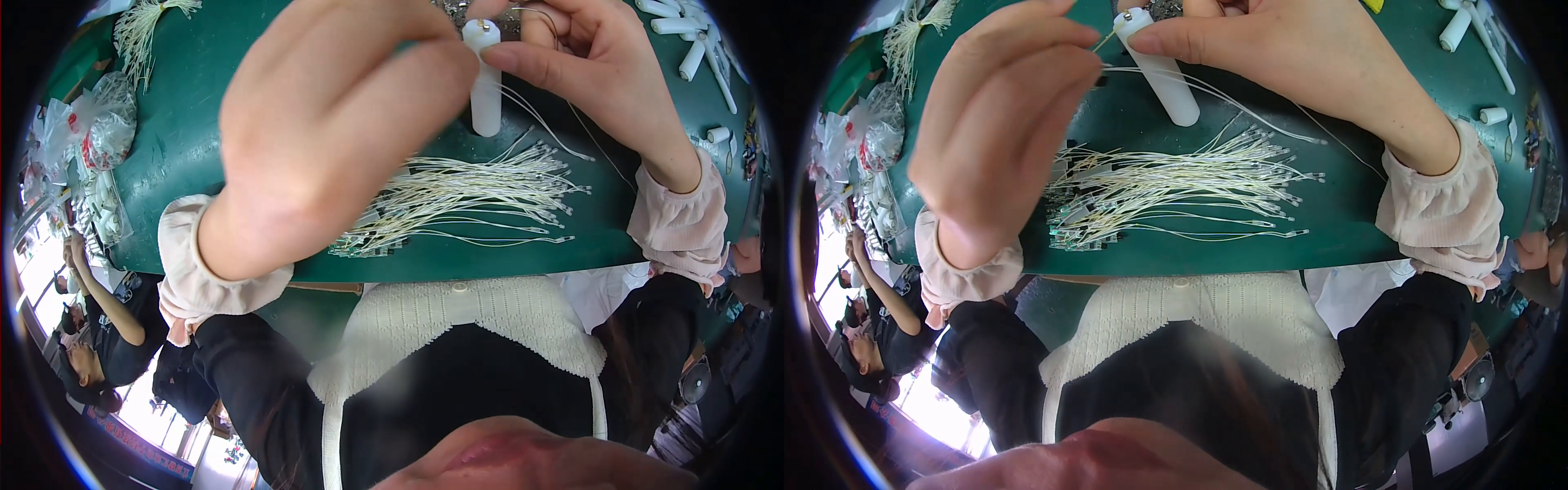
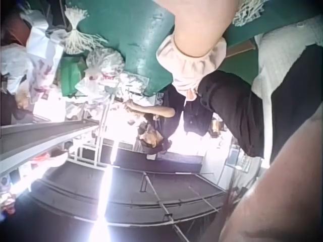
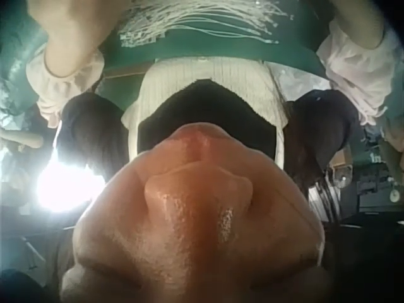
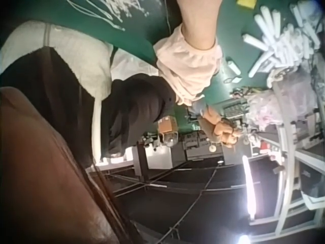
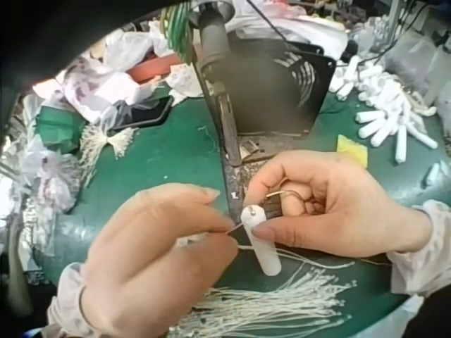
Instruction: Assembling small electronic components by connecting thin wires to a white cylindrical plastic housing.
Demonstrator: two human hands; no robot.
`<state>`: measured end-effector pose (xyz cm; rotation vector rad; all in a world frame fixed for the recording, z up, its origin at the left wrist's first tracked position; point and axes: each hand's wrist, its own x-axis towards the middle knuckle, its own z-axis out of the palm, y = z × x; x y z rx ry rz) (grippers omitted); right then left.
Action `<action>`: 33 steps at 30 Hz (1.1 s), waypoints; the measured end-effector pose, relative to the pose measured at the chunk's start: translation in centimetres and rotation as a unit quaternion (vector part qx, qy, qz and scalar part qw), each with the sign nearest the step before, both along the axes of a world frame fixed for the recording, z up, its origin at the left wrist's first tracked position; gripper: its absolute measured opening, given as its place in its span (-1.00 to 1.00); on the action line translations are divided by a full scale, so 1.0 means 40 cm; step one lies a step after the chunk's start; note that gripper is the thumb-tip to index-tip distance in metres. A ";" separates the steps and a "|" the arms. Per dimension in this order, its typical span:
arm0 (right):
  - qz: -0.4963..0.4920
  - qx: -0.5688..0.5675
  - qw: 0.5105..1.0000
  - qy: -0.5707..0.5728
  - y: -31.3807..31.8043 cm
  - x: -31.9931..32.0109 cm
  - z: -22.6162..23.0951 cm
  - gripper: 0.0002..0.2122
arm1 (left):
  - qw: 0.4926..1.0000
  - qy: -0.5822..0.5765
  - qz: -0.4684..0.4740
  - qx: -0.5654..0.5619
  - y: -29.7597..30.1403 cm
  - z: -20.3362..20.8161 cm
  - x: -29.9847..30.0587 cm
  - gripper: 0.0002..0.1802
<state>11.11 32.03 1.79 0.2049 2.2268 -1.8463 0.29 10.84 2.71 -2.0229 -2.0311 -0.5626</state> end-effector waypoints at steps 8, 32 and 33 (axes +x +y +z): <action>0.019 -0.054 0.997 -0.054 0.009 -0.010 0.018 -0.75 | 0.812 -0.560 0.162 -0.034 0.016 -0.012 -0.010 -0.88; 0.028 -0.072 0.997 -0.015 0.015 -0.010 -0.007 -0.71 | 0.413 -0.910 0.028 -0.036 0.012 -0.117 -0.046 -0.92; -0.010 -0.075 0.997 -0.023 0.007 -0.009 -0.003 -0.76 | 0.413 -0.909 0.027 -0.036 0.014 -0.118 -0.046 -0.92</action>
